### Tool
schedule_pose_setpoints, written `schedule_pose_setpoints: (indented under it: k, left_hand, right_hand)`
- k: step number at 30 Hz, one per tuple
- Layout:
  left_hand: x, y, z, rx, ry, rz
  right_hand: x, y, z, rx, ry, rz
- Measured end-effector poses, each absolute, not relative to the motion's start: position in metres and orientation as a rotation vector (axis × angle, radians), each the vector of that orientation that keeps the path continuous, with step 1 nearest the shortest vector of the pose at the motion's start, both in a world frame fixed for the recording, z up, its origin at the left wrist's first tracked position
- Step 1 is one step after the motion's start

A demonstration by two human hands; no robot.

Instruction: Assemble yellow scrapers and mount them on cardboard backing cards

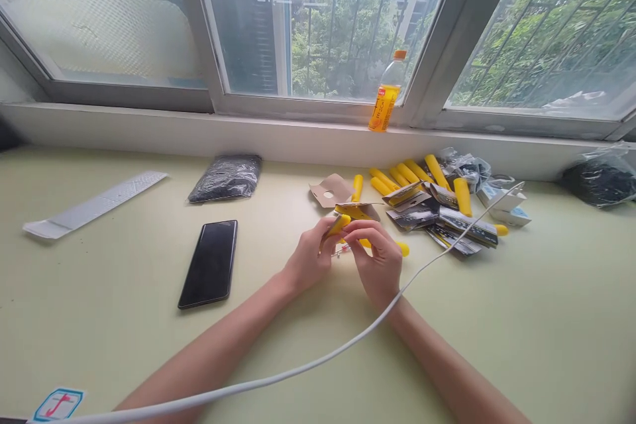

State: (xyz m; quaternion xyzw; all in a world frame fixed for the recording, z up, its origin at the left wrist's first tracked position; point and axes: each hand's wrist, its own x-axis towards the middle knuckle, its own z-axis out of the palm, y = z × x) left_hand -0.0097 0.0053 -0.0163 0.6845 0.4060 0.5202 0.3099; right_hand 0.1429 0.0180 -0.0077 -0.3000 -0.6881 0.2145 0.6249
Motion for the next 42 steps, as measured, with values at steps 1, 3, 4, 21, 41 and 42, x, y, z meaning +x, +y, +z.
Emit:
schedule_pose_setpoints:
  k: [1, 3, 4, 21, 41, 42]
  left_hand:
    - [-0.01, 0.006, -0.017, 1.806, 1.069, 1.373]
    - [-0.01, 0.006, -0.017, 1.807, 1.063, 1.374]
    - [-0.01, 0.006, -0.017, 1.808, 1.062, 1.374]
    - [-0.012, 0.008, -0.018, 1.847, 1.045, 1.385]
    - [-0.028, 0.03, -0.017, 1.026, 1.132, 1.681]
    - [-0.03, 0.032, -0.017, 1.006, 1.141, 1.693]
  right_hand:
    - [0.143, 0.018, -0.008, -0.695, -1.578, 0.489]
    - [0.143, 0.018, -0.009, -0.706, -1.586, 0.471]
    - [0.143, 0.019, -0.009, -0.71, -1.596, 0.452]
    - [0.147, 0.025, -0.012, -0.91, -1.624, 0.505]
    - [0.178, 0.04, -0.012, -0.657, -2.063, 0.027]
    - [0.183, 0.044, -0.016, -0.71, -2.143, 0.057]
